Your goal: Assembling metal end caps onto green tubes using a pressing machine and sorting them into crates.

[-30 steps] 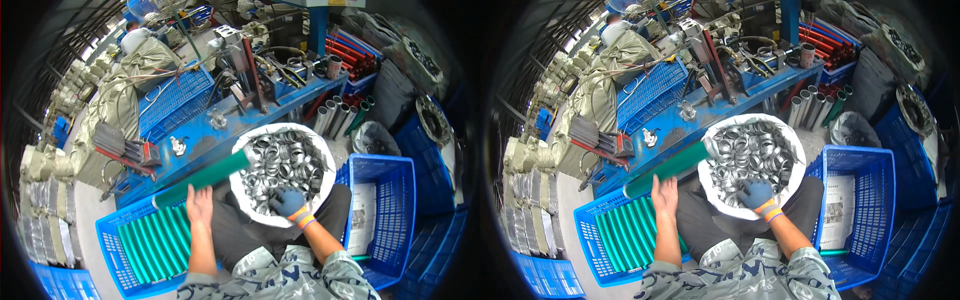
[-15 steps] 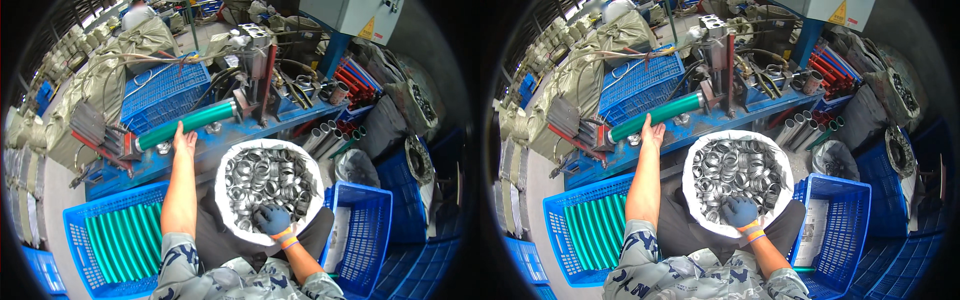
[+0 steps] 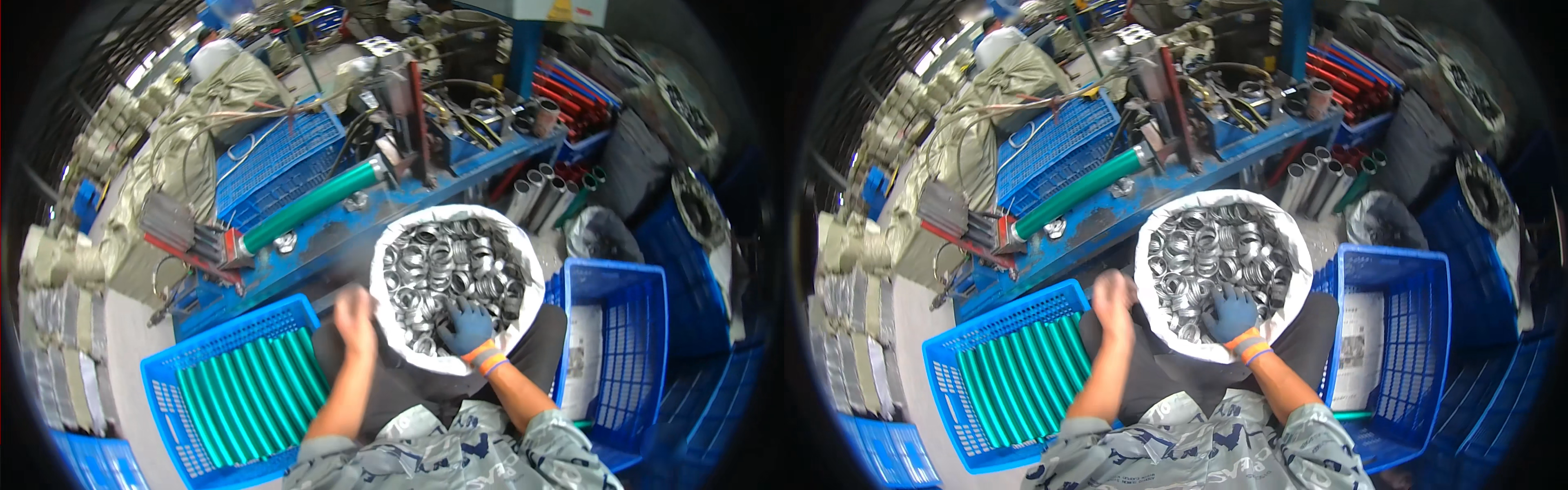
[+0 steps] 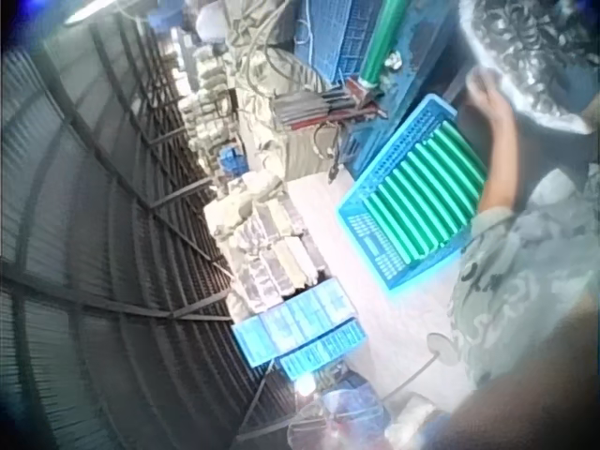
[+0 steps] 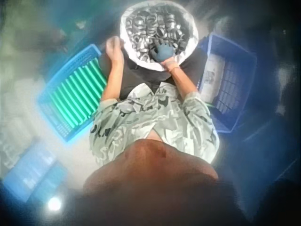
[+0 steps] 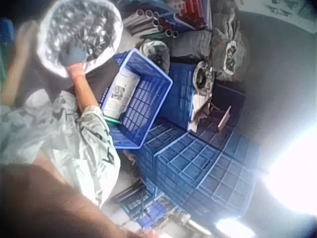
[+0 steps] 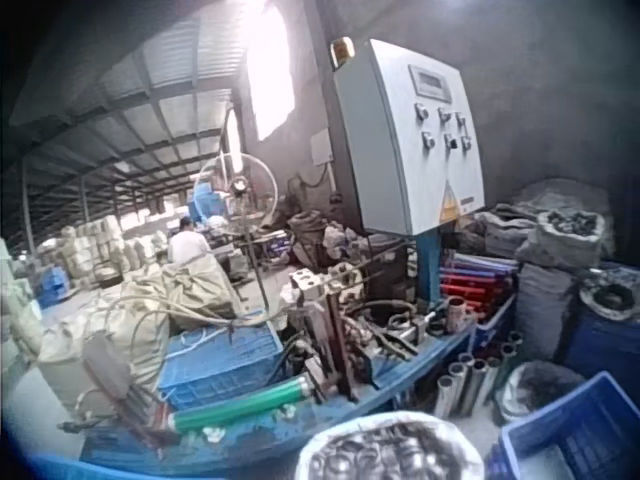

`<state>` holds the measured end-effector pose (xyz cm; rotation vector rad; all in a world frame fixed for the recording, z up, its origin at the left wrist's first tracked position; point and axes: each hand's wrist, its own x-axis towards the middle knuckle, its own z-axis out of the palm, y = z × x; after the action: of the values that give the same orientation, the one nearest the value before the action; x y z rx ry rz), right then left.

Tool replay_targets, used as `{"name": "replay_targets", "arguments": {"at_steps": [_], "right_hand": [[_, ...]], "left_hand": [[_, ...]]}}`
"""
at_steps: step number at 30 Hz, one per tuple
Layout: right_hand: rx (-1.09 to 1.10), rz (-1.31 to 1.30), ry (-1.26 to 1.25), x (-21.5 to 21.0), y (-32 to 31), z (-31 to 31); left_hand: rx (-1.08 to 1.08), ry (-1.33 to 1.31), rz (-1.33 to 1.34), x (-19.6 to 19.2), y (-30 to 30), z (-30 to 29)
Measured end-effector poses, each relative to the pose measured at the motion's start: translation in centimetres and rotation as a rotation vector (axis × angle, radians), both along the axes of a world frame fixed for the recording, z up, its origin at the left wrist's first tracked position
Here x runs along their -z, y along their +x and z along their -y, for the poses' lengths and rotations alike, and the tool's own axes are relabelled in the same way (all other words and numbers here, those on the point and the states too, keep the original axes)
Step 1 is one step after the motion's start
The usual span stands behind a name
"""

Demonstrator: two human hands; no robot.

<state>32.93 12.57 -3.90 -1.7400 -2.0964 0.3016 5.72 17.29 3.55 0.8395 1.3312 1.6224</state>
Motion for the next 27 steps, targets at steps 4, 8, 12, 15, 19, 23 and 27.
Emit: {"name": "replay_targets", "arguments": {"at_steps": [4, 8, 12, 15, 19, 23, 27], "right_hand": [[0.008, 0.046, -0.15, 0.4, 0.4, 0.2], [-0.015, 0.088, -0.242, 0.0, 1.4, 0.6], [-0.001, 0.084, -0.184, 0.5, 2.0, 1.9], [-0.014, 0.114, -0.202, 0.8, 2.4, 2.4], [-0.017, 0.12, -0.163, 0.9, 1.8, 2.6], [-0.004, 0.135, -0.093, 2.7, 0.1, 2.0], [-0.009, 0.127, -0.068, 1.8, -0.5, 2.4]], "left_hand": [[0.805, -0.159, -0.642, -0.8, 9.4, 17.6], [1.3, -0.07, -0.87, 6.9, 17.3, 24.2], [1.51, -0.014, -0.711, 5.4, 18.9, 25.1], [1.72, -0.174, -0.536, -0.1, 16.0, 24.6], [1.13, 0.044, -0.838, -5.2, 7.6, 24.5], [0.072, -0.128, -1.403, -5.3, -2.3, 26.9], [0.348, -0.53, -1.242, -3.2, -9.8, 28.2]]}}
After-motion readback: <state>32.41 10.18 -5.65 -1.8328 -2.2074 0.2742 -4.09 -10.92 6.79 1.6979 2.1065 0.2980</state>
